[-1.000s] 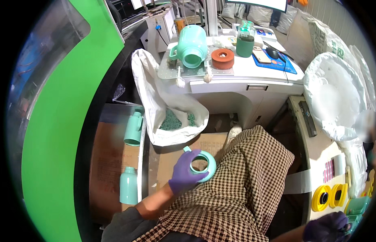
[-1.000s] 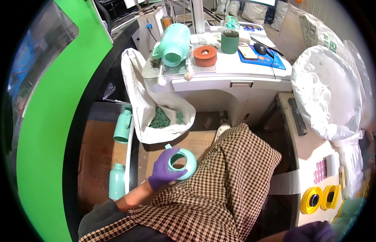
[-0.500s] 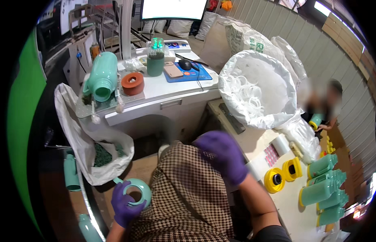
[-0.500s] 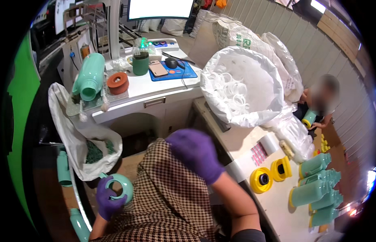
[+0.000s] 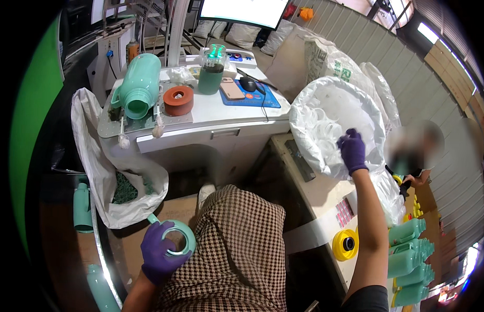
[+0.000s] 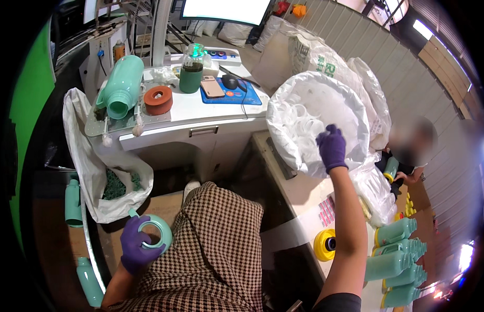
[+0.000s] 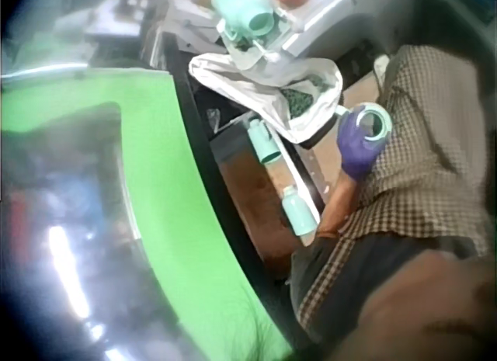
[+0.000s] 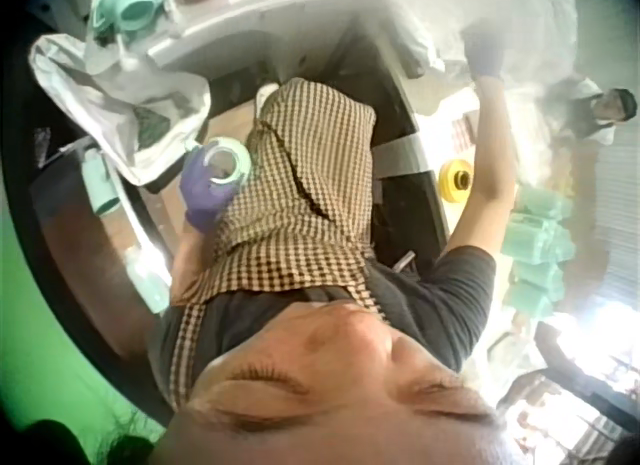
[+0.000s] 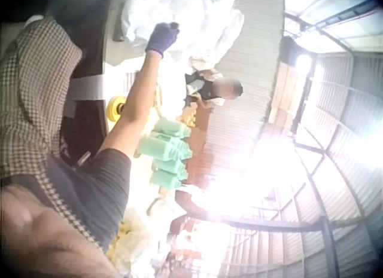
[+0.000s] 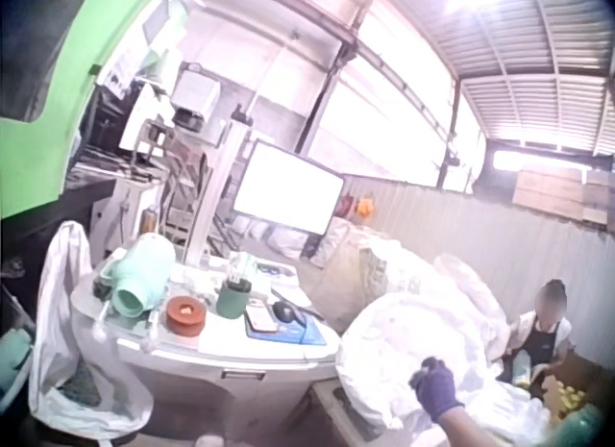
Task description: The person assembles light green plastic pitchers by inserting a small green ring into the opening and then attaching a yellow base. The person handles the items one at a time, placing the finished units on a nearby table.
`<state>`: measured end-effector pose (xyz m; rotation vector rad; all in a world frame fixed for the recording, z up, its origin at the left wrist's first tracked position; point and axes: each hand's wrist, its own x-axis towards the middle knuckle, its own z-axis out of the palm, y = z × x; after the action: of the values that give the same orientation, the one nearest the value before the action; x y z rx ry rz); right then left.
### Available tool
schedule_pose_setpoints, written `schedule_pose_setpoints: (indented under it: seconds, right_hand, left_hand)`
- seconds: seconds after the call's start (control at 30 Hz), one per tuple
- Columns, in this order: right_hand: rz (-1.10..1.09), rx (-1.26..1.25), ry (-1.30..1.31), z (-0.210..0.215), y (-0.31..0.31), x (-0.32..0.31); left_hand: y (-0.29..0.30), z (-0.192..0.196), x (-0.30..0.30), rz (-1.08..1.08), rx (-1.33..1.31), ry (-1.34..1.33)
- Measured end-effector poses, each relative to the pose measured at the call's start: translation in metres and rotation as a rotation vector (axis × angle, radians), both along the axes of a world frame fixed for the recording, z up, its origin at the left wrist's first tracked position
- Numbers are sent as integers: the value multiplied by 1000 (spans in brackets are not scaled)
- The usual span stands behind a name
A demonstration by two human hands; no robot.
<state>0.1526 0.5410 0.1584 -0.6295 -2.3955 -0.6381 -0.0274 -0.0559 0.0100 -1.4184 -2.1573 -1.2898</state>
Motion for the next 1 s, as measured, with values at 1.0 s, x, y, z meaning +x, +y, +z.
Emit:
schedule_pose_setpoints:
  seconds: [1.0]
  right_hand:
    - [811, -1098, -160, -95, -403, -48]
  left_hand:
    - [49, 41, 14, -188, -110, 190]
